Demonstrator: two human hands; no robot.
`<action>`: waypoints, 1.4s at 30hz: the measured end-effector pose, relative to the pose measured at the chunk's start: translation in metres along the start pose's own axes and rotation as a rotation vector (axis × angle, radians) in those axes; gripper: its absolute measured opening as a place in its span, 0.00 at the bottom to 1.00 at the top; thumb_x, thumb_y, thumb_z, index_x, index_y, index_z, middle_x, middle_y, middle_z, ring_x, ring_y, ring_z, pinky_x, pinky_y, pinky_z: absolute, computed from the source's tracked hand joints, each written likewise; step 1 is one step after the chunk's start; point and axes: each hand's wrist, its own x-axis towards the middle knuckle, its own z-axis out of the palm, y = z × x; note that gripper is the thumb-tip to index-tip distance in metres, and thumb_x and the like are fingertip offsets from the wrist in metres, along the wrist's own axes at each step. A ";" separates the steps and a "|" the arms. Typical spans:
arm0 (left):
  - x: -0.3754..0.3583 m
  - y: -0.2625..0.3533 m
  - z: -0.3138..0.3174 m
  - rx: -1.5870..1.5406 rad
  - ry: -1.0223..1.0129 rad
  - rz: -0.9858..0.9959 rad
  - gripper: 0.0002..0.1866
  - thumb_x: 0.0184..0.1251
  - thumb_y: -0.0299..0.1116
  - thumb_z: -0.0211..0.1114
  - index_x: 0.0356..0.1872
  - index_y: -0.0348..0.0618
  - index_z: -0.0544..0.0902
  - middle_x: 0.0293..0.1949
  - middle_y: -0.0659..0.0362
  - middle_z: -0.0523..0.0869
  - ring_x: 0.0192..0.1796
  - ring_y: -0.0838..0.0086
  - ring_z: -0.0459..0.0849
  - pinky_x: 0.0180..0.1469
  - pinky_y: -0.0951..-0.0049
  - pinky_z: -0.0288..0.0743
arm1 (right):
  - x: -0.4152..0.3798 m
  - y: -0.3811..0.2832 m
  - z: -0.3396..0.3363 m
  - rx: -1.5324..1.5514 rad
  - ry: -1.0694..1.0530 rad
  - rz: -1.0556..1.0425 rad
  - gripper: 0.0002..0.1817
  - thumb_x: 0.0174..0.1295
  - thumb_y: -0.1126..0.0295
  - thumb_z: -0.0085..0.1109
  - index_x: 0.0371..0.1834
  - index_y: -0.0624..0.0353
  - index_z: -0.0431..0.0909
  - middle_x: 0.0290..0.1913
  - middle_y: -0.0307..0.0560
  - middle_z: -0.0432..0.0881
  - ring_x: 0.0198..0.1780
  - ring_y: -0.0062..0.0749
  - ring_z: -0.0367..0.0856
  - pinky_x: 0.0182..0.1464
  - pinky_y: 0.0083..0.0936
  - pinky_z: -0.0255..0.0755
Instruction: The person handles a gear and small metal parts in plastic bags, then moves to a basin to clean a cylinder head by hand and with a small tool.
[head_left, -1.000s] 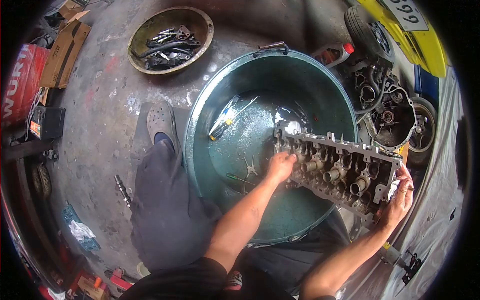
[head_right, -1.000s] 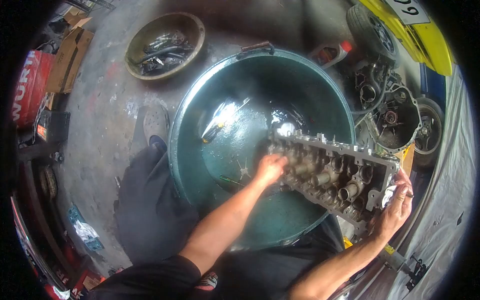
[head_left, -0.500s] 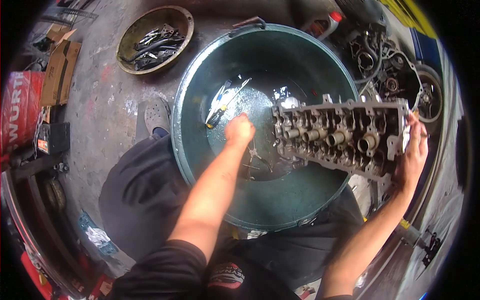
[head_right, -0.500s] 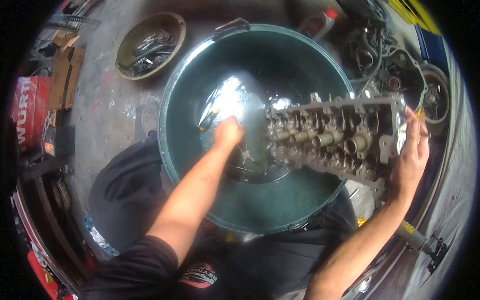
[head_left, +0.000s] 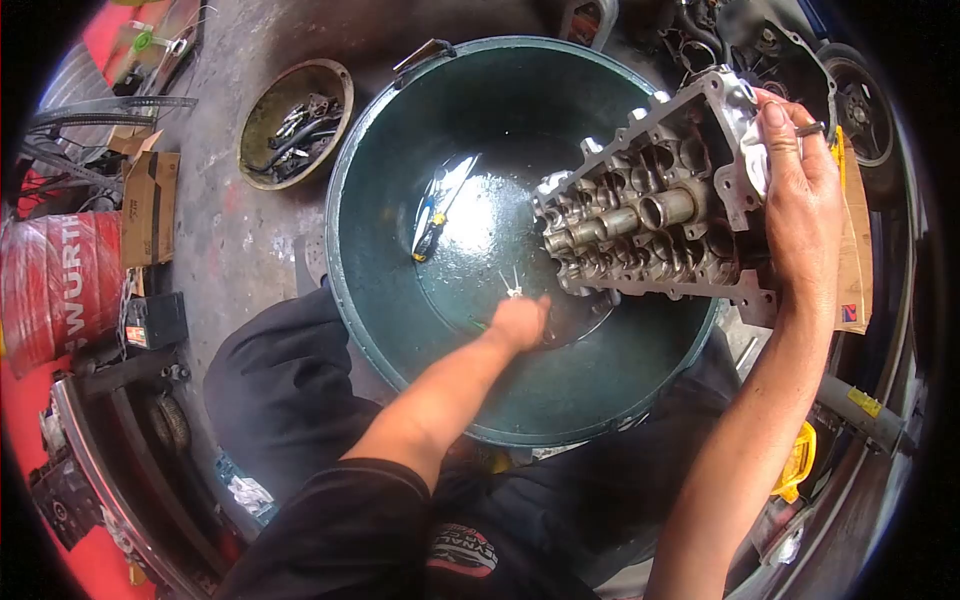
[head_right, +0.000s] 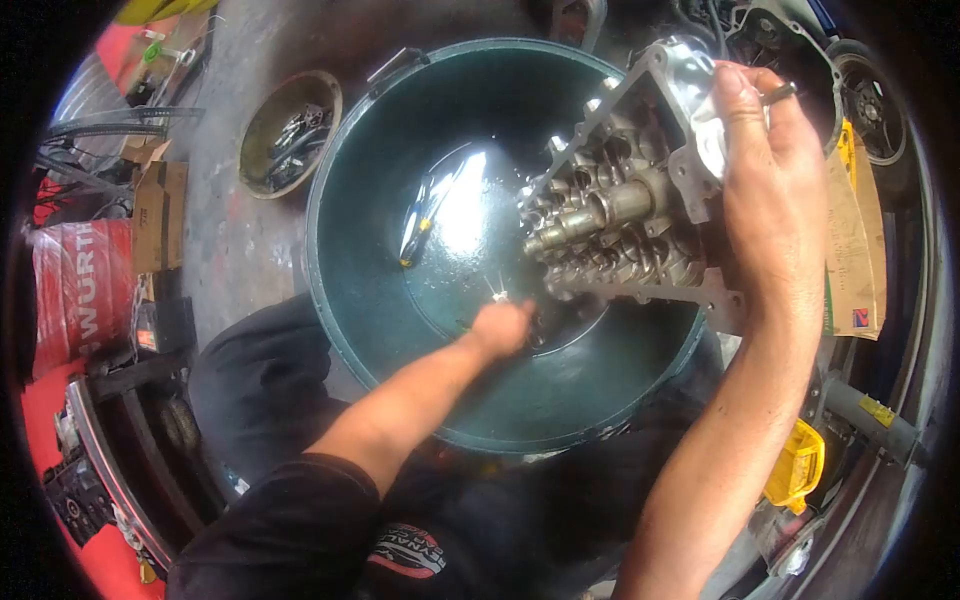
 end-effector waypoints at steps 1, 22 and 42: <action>0.006 -0.011 -0.012 0.021 0.016 -0.006 0.12 0.68 0.30 0.50 0.48 0.37 0.76 0.38 0.47 0.87 0.40 0.56 0.88 0.46 0.56 0.81 | -0.002 -0.001 0.001 0.017 0.002 0.026 0.24 0.71 0.50 0.52 0.54 0.60 0.79 0.40 0.43 0.83 0.43 0.25 0.78 0.48 0.23 0.70; 0.006 -0.094 -0.227 0.041 0.114 -0.013 0.19 0.66 0.29 0.48 0.55 0.41 0.80 0.38 0.47 0.87 0.42 0.54 0.87 0.43 0.53 0.81 | -0.029 0.016 -0.017 0.131 -0.061 -0.003 0.13 0.75 0.63 0.49 0.45 0.63 0.74 0.64 0.53 0.75 0.67 0.35 0.68 0.71 0.34 0.55; 0.053 -0.107 -0.260 -0.023 -0.282 0.088 0.13 0.59 0.31 0.63 0.44 0.45 0.88 0.45 0.55 0.89 0.50 0.63 0.88 0.48 0.61 0.82 | -0.019 0.010 -0.019 0.052 -0.050 -0.071 0.18 0.78 0.58 0.39 0.37 0.60 0.70 0.67 0.59 0.70 0.65 0.38 0.69 0.70 0.39 0.58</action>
